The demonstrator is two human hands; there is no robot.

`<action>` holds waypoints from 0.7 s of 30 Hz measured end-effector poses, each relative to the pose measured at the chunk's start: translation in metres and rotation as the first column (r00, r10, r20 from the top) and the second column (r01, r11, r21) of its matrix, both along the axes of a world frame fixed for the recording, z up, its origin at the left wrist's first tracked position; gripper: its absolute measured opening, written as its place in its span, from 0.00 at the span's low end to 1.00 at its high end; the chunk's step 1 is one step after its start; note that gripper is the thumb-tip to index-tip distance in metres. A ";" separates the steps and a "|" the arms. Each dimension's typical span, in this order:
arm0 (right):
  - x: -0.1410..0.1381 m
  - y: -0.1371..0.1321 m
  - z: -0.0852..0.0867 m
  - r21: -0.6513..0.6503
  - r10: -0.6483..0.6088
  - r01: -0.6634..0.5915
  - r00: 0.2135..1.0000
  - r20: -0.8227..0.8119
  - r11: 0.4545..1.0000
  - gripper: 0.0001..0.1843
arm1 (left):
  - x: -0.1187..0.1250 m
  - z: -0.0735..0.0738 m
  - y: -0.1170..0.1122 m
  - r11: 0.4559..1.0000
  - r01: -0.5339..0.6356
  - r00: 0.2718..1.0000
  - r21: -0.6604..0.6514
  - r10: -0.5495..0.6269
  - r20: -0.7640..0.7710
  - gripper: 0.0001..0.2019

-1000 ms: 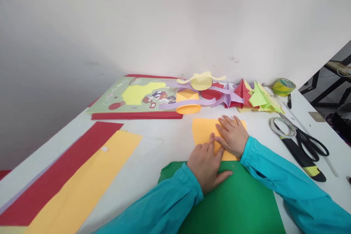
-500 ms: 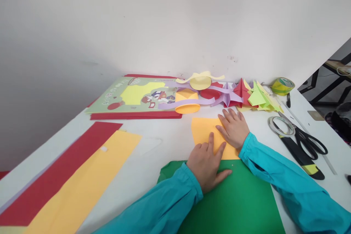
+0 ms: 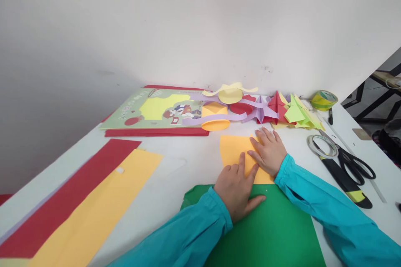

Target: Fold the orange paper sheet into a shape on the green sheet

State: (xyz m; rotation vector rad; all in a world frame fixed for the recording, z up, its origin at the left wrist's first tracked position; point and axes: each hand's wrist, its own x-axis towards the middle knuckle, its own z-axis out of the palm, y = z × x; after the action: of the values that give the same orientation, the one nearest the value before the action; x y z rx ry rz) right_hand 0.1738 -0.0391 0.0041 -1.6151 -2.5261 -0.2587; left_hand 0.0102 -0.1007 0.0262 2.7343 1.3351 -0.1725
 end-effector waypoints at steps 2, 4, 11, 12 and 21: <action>0.001 -0.002 0.000 -0.001 0.004 -0.004 1.000 0.000 1.000 0.25 | 0.000 0.000 0.000 1.000 0.006 1.000 0.002 -0.006 0.003 0.39; 0.003 -0.004 0.000 0.001 0.005 -0.005 1.000 -0.005 1.000 0.24 | 0.000 -0.001 0.000 1.000 0.013 1.000 0.007 -0.013 0.003 0.38; 0.011 -0.017 -0.009 0.071 0.066 -0.063 0.997 -0.037 0.995 0.23 | -0.001 -0.004 -0.001 1.000 0.007 1.000 0.028 -0.008 0.019 0.37; 0.012 -0.021 -0.010 0.080 0.078 -0.075 0.996 -0.041 0.994 0.22 | -0.001 -0.004 -0.002 1.000 0.007 1.000 0.030 -0.007 0.019 0.37; 0.023 -0.053 -0.013 0.121 0.159 -0.144 0.979 -0.129 0.982 0.20 | -0.002 -0.005 -0.002 0.999 -0.002 0.998 0.036 0.000 0.059 0.36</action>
State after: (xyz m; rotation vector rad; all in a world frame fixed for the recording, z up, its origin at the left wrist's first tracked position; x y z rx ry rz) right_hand 0.1968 -0.0919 -0.0086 -1.3436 -2.4663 -0.2563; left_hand 0.0083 -0.1028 0.0209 2.7454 1.3366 -0.0685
